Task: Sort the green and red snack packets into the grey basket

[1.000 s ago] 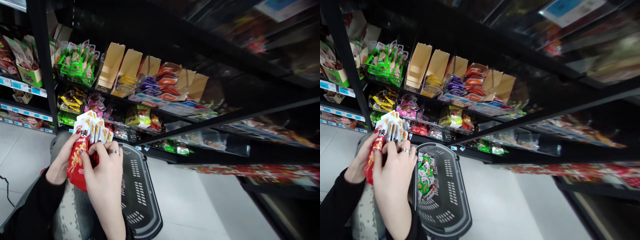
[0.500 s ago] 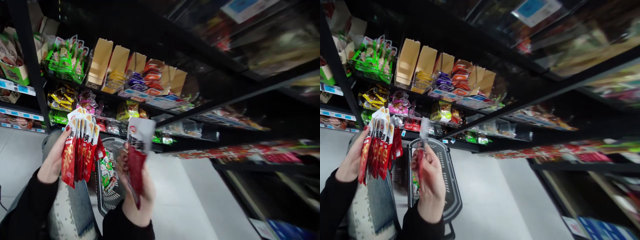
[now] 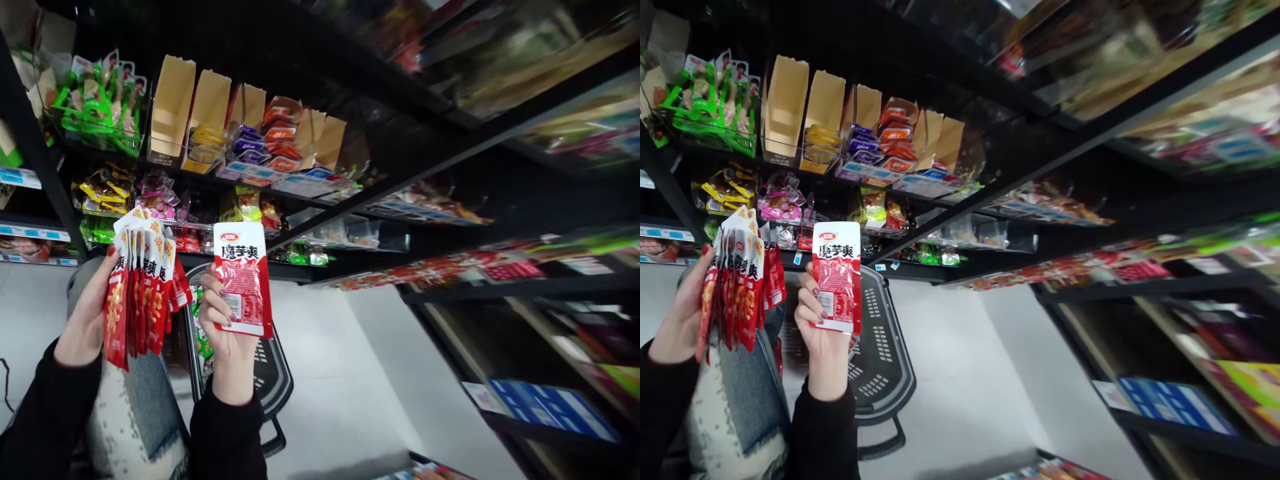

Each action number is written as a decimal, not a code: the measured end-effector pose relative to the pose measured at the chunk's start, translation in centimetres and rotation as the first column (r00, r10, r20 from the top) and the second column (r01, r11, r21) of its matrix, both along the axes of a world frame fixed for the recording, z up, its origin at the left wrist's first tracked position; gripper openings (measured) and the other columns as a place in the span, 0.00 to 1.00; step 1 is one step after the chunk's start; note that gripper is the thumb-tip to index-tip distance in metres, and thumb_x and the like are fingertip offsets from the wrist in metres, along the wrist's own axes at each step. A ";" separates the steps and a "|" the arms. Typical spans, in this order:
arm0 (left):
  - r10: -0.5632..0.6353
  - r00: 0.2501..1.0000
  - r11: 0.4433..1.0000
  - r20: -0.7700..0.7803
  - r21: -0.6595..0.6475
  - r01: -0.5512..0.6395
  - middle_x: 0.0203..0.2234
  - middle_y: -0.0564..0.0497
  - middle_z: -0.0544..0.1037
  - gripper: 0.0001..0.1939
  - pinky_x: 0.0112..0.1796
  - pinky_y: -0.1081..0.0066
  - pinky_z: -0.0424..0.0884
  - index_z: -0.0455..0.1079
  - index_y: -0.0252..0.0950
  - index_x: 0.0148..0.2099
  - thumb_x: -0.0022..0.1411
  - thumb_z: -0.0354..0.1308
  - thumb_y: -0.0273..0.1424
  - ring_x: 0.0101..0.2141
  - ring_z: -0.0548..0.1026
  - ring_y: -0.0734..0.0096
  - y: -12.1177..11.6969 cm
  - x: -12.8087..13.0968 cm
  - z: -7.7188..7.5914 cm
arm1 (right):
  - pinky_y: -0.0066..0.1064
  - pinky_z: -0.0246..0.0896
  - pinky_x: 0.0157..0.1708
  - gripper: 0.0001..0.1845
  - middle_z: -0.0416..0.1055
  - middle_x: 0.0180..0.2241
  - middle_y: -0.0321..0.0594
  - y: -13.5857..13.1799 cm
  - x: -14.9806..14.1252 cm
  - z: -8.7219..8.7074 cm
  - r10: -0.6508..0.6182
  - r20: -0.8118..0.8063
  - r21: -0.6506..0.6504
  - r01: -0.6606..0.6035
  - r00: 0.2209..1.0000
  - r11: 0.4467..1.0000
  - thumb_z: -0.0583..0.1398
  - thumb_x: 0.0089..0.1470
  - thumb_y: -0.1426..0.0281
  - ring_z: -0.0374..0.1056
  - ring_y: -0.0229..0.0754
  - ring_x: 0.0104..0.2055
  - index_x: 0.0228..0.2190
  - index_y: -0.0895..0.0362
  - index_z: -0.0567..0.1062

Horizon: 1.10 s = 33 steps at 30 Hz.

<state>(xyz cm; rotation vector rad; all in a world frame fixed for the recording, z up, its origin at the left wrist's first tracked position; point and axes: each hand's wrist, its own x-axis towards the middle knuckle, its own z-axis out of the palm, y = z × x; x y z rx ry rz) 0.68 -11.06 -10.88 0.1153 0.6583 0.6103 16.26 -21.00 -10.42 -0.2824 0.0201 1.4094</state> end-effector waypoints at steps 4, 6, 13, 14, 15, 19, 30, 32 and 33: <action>0.015 1.000 0.999 -0.010 -0.038 -0.015 0.41 0.48 0.79 0.25 0.48 0.62 0.70 0.62 0.40 0.58 0.58 0.54 0.37 0.46 0.74 0.56 -0.2 0.1 0.8 | 0.10 0.37 0.08 0.04 0.56 0.21 0.26 -0.3 0.0 -0.6 0.051 0.057 0.097 -0.056 0.997 0.994 0.54 0.54 0.72 0.43 0.21 0.12 0.34 0.57 0.67; 0.023 1.000 0.999 -0.016 -0.043 -0.024 0.40 0.48 0.79 0.24 0.47 0.62 0.70 0.63 0.41 0.58 0.59 0.53 0.37 0.46 0.74 0.57 -0.3 0.2 1.2 | 0.12 0.35 0.08 0.05 0.56 0.20 0.25 -0.5 0.0 -0.7 0.093 0.142 0.120 -0.111 0.986 0.987 0.55 0.54 0.70 0.39 0.21 0.11 0.33 0.57 0.69; 0.040 0.999 0.999 -0.009 -0.025 -0.040 0.36 0.47 0.81 0.22 0.43 0.62 0.73 0.67 0.37 0.54 0.59 0.53 0.38 0.42 0.77 0.56 -0.3 -0.1 0.6 | 0.17 0.48 0.14 0.18 0.67 0.26 0.34 0.2 0.2 0.4 0.094 0.387 -0.183 -0.024 0.917 0.983 0.59 0.47 0.55 0.52 0.25 0.17 0.32 0.57 0.73; 0.054 0.999 0.998 -0.007 -0.015 -0.054 0.36 0.47 0.81 0.21 0.44 0.62 0.73 0.68 0.37 0.53 0.59 0.54 0.37 0.41 0.77 0.57 -0.3 -0.1 0.4 | 0.19 0.49 0.14 0.21 0.67 0.26 0.35 0.4 0.1 0.5 0.101 0.411 -0.220 -0.009 0.906 0.976 0.59 0.45 0.52 0.53 0.27 0.18 0.31 0.58 0.73; 0.072 0.997 0.997 -0.011 -0.005 -0.072 0.35 0.47 0.81 0.20 0.44 0.63 0.73 0.68 0.37 0.53 0.59 0.53 0.36 0.41 0.77 0.58 -0.3 -0.2 0.1 | 0.20 0.49 0.14 0.21 0.67 0.25 0.35 0.5 -0.1 0.5 0.113 0.440 -0.255 0.003 0.891 0.967 0.60 0.44 0.52 0.54 0.28 0.18 0.30 0.58 0.74; 0.113 0.993 0.993 -0.023 0.035 -0.112 0.34 0.47 0.81 0.19 0.44 0.65 0.73 0.68 0.35 0.53 0.60 0.52 0.34 0.40 0.78 0.60 -0.3 -0.2 -0.6 | 0.24 0.59 0.22 0.10 0.69 0.23 0.32 1.3 -1.7 -0.3 0.101 0.591 -0.342 0.136 0.800 0.930 0.63 0.42 0.60 0.62 0.33 0.23 0.24 0.54 0.72; 0.214 0.966 0.976 -0.147 0.082 -0.204 0.32 0.48 0.81 0.18 0.41 0.67 0.74 0.70 0.36 0.51 0.61 0.51 0.36 0.37 0.78 0.63 -0.4 0.2 1.2 | 0.35 0.56 0.44 0.18 0.69 0.31 0.39 2.6 -3.1 0.3 0.361 0.932 -0.332 0.330 -0.029 0.884 0.47 0.56 0.58 0.64 0.42 0.39 0.25 0.54 0.69; 0.221 0.963 0.974 -0.153 0.081 -0.211 0.32 0.49 0.81 0.18 0.40 0.67 0.74 0.69 0.36 0.51 0.61 0.51 0.36 0.37 0.78 0.64 -0.4 0.2 1.0 | 0.38 0.54 0.46 0.19 0.67 0.33 0.41 2.7 -2.6 1.0 0.391 0.897 -0.315 0.320 -0.208 0.894 0.46 0.56 0.59 0.62 0.44 0.41 0.25 0.54 0.69; 0.218 0.964 0.975 -0.152 0.083 -0.207 0.32 0.49 0.81 0.18 0.40 0.67 0.74 0.70 0.36 0.51 0.61 0.51 0.36 0.36 0.78 0.63 -0.4 0.2 0.9 | 0.40 0.54 0.47 0.18 0.66 0.34 0.42 2.7 -2.4 1.3 0.402 0.877 -0.314 0.319 -0.263 0.894 0.45 0.57 0.58 0.61 0.46 0.43 0.27 0.54 0.68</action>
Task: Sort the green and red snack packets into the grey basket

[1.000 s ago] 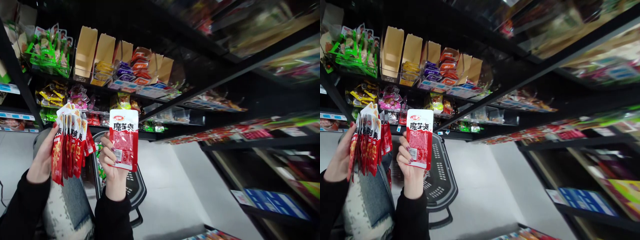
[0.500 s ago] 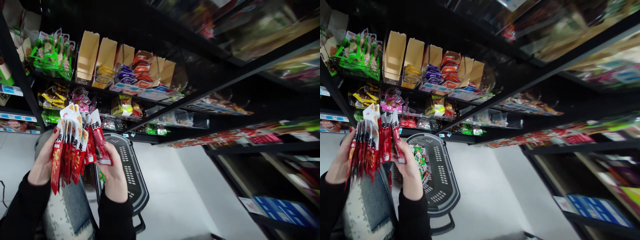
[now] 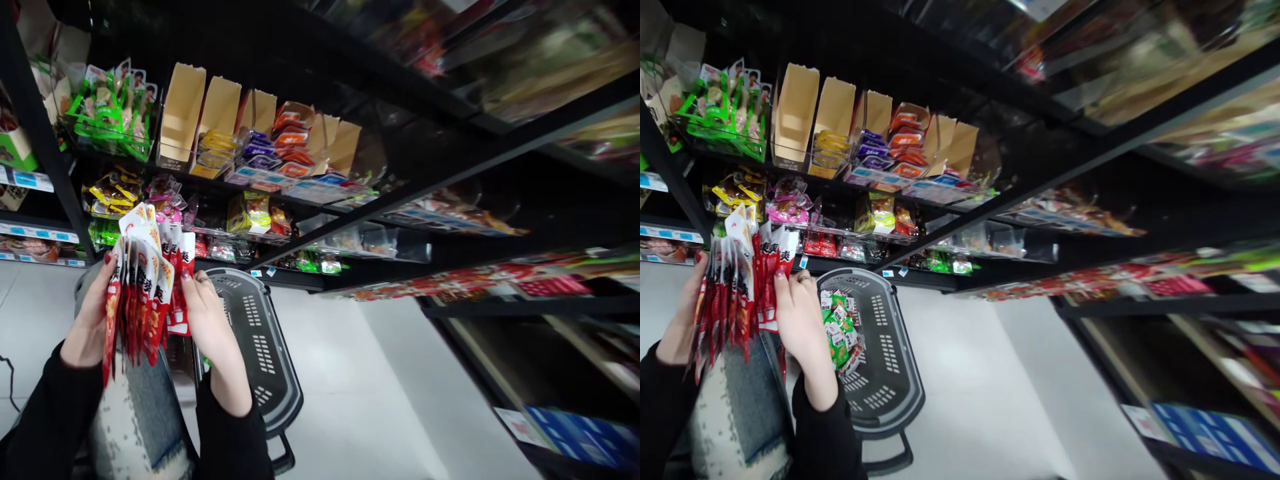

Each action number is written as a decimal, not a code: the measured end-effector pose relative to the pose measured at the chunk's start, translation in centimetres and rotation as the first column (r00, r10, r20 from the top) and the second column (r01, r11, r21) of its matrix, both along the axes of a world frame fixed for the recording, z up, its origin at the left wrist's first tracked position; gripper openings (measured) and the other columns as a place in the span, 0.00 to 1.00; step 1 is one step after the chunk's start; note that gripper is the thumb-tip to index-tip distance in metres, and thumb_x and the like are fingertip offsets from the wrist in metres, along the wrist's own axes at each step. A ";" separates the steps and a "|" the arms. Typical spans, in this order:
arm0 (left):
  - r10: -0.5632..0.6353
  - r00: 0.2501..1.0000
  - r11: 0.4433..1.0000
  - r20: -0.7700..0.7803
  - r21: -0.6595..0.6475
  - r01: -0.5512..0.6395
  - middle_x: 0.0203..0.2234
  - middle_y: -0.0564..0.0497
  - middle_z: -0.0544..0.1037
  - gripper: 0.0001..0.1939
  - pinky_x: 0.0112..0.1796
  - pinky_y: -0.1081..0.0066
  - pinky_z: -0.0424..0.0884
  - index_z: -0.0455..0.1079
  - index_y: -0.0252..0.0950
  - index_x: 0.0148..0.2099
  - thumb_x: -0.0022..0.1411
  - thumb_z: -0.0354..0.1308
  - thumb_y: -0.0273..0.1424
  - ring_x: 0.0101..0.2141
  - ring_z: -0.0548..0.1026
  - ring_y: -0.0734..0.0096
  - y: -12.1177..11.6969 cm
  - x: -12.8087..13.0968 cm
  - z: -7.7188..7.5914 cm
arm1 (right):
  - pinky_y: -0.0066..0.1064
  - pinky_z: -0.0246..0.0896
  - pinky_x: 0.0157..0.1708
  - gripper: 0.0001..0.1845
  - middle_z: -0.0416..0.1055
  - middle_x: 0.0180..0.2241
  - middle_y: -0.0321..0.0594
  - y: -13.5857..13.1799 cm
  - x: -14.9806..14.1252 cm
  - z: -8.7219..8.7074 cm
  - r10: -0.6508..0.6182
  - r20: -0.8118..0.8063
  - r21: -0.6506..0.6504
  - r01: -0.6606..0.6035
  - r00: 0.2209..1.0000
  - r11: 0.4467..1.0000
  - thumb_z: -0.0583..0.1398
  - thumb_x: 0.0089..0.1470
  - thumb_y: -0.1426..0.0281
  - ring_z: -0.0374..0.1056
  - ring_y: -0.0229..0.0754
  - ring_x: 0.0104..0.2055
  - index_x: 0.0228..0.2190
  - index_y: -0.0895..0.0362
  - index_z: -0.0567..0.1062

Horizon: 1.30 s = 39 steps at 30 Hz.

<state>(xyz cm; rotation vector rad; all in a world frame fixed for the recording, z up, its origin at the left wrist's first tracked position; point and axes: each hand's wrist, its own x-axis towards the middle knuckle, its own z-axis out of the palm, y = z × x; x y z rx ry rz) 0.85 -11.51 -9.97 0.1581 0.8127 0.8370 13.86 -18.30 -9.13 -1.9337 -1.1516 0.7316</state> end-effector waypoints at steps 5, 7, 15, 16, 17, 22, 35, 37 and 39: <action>-0.043 0.999 0.999 0.028 0.000 0.043 0.33 0.47 0.81 0.21 0.41 0.68 0.74 0.69 0.34 0.51 0.58 0.55 0.37 0.37 0.78 0.61 -0.3 0.1 -0.4 | 0.40 0.57 0.43 0.18 0.63 0.41 0.44 -0.8 -0.2 1.2 -0.158 0.121 0.227 0.127 0.980 0.966 0.44 0.59 0.58 0.61 0.45 0.44 0.41 0.54 0.65; -0.051 0.997 0.999 0.050 0.001 0.051 0.34 0.46 0.81 0.21 0.41 0.68 0.74 0.68 0.33 0.52 0.58 0.55 0.37 0.37 0.78 0.61 -0.4 0.2 -0.3 | 0.38 0.57 0.40 0.13 0.63 0.37 0.41 -1.5 -1.5 1.8 -0.299 0.218 0.480 0.165 0.929 0.862 0.49 0.57 0.60 0.61 0.43 0.40 0.40 0.54 0.65; 0.054 0.997 0.976 0.051 0.208 -0.063 0.41 0.50 0.79 0.23 0.46 0.68 0.71 0.65 0.38 0.55 0.57 0.57 0.34 0.43 0.76 0.64 0.0 0.7 -0.6 | 0.45 0.53 0.39 0.14 0.68 0.29 0.44 -2.1 -7.9 2.8 -0.098 0.468 0.182 0.013 0.878 0.983 0.63 0.45 0.59 0.62 0.51 0.35 0.31 0.53 0.67; 0.063 0.997 0.975 0.035 0.211 -0.069 0.41 0.50 0.79 0.23 0.46 0.68 0.70 0.65 0.38 0.55 0.57 0.57 0.34 0.43 0.76 0.64 0.0 0.7 -0.7 | 0.45 0.53 0.39 0.12 0.69 0.29 0.44 -1.9 -8.1 2.7 -0.082 0.464 0.120 0.030 0.882 0.992 0.62 0.47 0.61 0.63 0.51 0.34 0.31 0.53 0.67; 0.064 0.998 0.976 0.024 0.205 -0.068 0.41 0.50 0.79 0.22 0.46 0.69 0.70 0.66 0.38 0.54 0.56 0.58 0.34 0.44 0.75 0.64 0.0 0.7 -0.9 | 0.44 0.54 0.38 0.09 0.69 0.29 0.44 -1.8 -8.1 2.6 -0.068 0.451 0.077 0.038 0.890 0.996 0.61 0.48 0.64 0.64 0.51 0.33 0.31 0.53 0.67; -0.043 0.994 0.994 0.096 0.102 0.033 0.38 0.46 0.80 0.27 0.45 0.65 0.71 0.69 0.34 0.50 0.55 0.54 0.48 0.43 0.76 0.60 0.1 0.9 -1.5 | 0.35 0.54 0.30 0.03 0.70 0.24 0.41 -2.1 -7.1 2.6 -0.054 0.340 0.075 0.030 0.939 0.997 0.56 0.53 0.67 0.65 0.46 0.27 0.30 0.53 0.68; 0.028 0.999 0.988 -0.016 0.151 -0.025 0.40 0.50 0.79 0.21 0.43 0.67 0.72 0.68 0.39 0.51 0.54 0.60 0.36 0.42 0.76 0.62 0.2 0.7 -1.8 | 0.30 0.58 0.25 0.05 0.70 0.28 0.38 -4.3 -6.3 2.4 -0.236 -0.165 0.230 0.270 0.958 0.935 0.58 0.52 0.67 0.66 0.40 0.26 0.34 0.51 0.67; 0.034 0.999 0.986 -0.004 0.161 -0.033 0.40 0.50 0.79 0.21 0.43 0.67 0.72 0.69 0.39 0.50 0.53 0.61 0.33 0.42 0.76 0.62 0.2 0.7 -1.9 | 0.29 0.60 0.27 0.06 0.70 0.30 0.38 -4.7 -5.2 2.4 -0.269 -0.396 0.224 0.376 0.878 0.899 0.59 0.51 0.66 0.66 0.39 0.29 0.34 0.50 0.67; 0.061 0.998 0.981 0.013 0.183 -0.063 0.41 0.49 0.79 0.20 0.44 0.67 0.71 0.69 0.39 0.50 0.53 0.61 0.32 0.43 0.76 0.62 0.3 0.6 -1.9 | 0.28 0.61 0.27 0.09 0.69 0.32 0.36 -5.0 -3.5 2.1 -0.233 -0.648 0.179 0.443 0.725 0.879 0.60 0.50 0.67 0.66 0.37 0.29 0.36 0.50 0.67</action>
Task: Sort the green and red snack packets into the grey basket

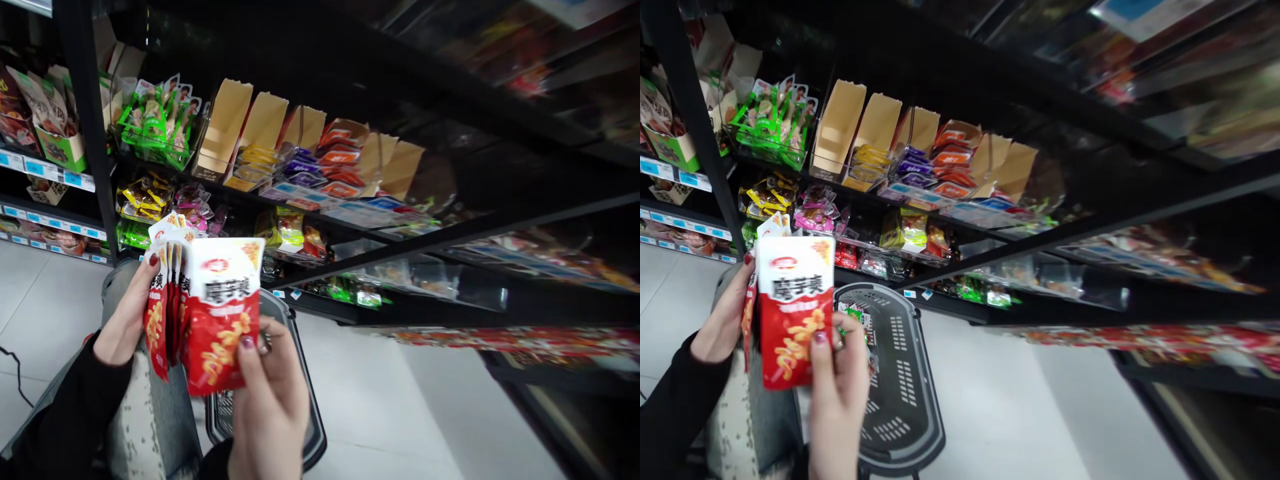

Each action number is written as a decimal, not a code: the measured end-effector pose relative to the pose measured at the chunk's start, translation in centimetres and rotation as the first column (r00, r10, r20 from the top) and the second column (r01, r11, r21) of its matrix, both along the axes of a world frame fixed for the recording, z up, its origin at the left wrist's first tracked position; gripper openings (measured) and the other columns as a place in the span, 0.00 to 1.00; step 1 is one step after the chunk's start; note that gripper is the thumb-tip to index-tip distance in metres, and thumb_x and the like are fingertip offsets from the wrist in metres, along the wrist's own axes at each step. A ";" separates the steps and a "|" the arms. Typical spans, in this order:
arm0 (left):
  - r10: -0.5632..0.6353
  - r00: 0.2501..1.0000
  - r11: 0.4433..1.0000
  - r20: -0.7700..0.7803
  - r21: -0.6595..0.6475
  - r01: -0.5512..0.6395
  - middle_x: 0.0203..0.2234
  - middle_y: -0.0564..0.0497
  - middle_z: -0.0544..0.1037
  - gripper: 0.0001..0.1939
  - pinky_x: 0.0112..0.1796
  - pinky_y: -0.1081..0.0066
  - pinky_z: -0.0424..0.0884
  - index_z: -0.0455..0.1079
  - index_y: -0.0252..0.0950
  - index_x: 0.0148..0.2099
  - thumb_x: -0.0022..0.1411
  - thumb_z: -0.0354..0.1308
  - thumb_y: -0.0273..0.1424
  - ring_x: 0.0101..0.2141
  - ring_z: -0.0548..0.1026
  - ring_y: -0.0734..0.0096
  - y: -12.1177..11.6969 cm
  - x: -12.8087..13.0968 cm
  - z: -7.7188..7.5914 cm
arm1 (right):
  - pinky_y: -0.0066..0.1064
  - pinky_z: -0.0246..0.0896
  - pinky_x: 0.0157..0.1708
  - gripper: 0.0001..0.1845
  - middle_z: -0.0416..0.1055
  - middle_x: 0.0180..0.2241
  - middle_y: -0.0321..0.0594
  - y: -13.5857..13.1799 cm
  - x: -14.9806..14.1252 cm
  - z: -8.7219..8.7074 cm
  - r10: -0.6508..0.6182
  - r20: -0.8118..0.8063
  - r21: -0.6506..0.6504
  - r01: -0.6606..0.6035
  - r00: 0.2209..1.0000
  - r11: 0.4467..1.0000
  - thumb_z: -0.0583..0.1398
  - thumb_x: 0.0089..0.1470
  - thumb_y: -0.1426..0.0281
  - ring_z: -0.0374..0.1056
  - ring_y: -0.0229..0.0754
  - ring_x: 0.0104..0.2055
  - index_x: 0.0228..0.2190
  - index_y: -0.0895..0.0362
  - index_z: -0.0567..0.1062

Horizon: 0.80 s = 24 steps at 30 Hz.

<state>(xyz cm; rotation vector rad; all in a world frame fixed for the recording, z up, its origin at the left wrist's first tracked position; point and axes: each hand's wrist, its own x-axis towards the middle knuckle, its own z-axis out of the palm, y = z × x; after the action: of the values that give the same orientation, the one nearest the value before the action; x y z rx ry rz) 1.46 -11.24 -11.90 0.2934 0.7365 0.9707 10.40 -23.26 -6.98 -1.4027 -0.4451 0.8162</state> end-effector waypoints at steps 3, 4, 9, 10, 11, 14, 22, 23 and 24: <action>0.041 0.999 0.999 0.019 0.001 -0.041 0.41 0.49 0.79 0.19 0.45 0.67 0.71 0.70 0.38 0.50 0.55 0.60 0.32 0.43 0.76 0.64 0.1 -0.1 0.3 | 0.24 0.55 0.19 0.06 0.61 0.20 0.30 -0.2 3.1 -1.1 0.172 -0.418 0.153 -0.118 0.892 0.981 0.60 0.47 0.71 0.54 0.31 0.18 0.31 0.52 0.67; 0.033 0.999 0.999 0.026 -0.021 -0.033 0.40 0.49 0.79 0.19 0.45 0.67 0.71 0.70 0.38 0.50 0.55 0.59 0.32 0.43 0.76 0.63 0.1 -0.2 0.4 | 0.23 0.52 0.17 0.04 0.54 0.17 0.27 -0.3 4.0 -1.6 0.233 -0.519 0.203 -0.145 0.822 0.968 0.59 0.48 0.71 0.47 0.29 0.15 0.28 0.53 0.67; -0.076 0.995 0.978 0.066 -0.188 0.087 0.36 0.48 0.81 0.18 0.42 0.66 0.74 0.70 0.36 0.50 0.59 0.55 0.36 0.39 0.78 0.62 0.0 -0.5 1.1 | 0.16 0.42 0.13 0.04 0.42 0.15 0.22 0.1 5.6 -3.9 0.322 -0.753 0.349 -0.067 0.574 0.935 0.55 0.53 0.71 0.33 0.28 0.13 0.27 0.56 0.63; -0.092 0.993 0.974 0.069 -0.203 0.105 0.35 0.48 0.81 0.18 0.42 0.66 0.74 0.70 0.36 0.50 0.59 0.54 0.37 0.38 0.78 0.62 0.0 -0.5 1.2 | 0.15 0.40 0.13 0.04 0.43 0.15 0.22 0.3 5.5 -4.2 0.325 -0.770 0.363 -0.041 0.549 0.931 0.54 0.53 0.71 0.33 0.27 0.13 0.28 0.57 0.63; -0.106 0.992 0.970 0.071 -0.210 0.119 0.35 0.48 0.81 0.19 0.41 0.66 0.74 0.69 0.37 0.51 0.60 0.53 0.37 0.38 0.78 0.62 -0.1 -0.5 1.3 | 0.15 0.40 0.12 0.04 0.43 0.15 0.22 0.5 5.4 -4.3 0.327 -0.783 0.371 -0.025 0.528 0.928 0.54 0.54 0.72 0.33 0.27 0.13 0.28 0.57 0.63; -0.125 0.990 0.971 0.064 -0.197 0.135 0.36 0.48 0.80 0.20 0.42 0.66 0.74 0.68 0.37 0.53 0.61 0.51 0.38 0.38 0.78 0.63 -0.1 -0.6 1.4 | 0.14 0.40 0.13 0.04 0.44 0.16 0.22 1.2 5.3 -4.4 0.333 -0.791 0.379 -0.015 0.513 0.925 0.53 0.55 0.72 0.35 0.27 0.13 0.28 0.57 0.62; -0.094 0.995 0.989 0.041 -0.111 0.098 0.39 0.52 0.80 0.22 0.46 0.69 0.71 0.65 0.41 0.56 0.60 0.52 0.38 0.42 0.76 0.63 -0.5 -0.6 1.8 | 0.18 0.44 0.13 0.08 0.44 0.15 0.24 3.3 4.8 -5.3 0.340 -0.659 0.292 -0.188 0.671 0.938 0.55 0.50 0.68 0.34 0.28 0.14 0.23 0.56 0.63; -0.096 0.995 0.989 0.035 -0.106 0.099 0.39 0.53 0.80 0.22 0.46 0.69 0.71 0.64 0.42 0.57 0.60 0.52 0.38 0.43 0.76 0.63 -0.6 -0.6 2.0 | 0.20 0.43 0.13 0.10 0.45 0.15 0.24 3.5 4.5 -5.8 0.329 -0.617 0.257 -0.211 0.715 0.943 0.56 0.49 0.66 0.35 0.28 0.14 0.21 0.55 0.62; -0.091 0.996 0.991 0.026 -0.096 0.093 0.39 0.54 0.80 0.22 0.46 0.69 0.71 0.64 0.43 0.57 0.60 0.52 0.38 0.43 0.76 0.63 -0.7 -0.6 2.1 | 0.21 0.43 0.12 0.12 0.47 0.15 0.25 3.6 4.0 -6.3 0.316 -0.568 0.222 -0.228 0.760 0.948 0.56 0.48 0.64 0.37 0.29 0.13 0.19 0.55 0.62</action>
<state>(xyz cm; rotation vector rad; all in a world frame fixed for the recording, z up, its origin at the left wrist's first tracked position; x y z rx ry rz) 0.86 -11.93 -9.76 0.2291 0.7418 0.8471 14.43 -19.66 -13.24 -0.8823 -0.2030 1.3868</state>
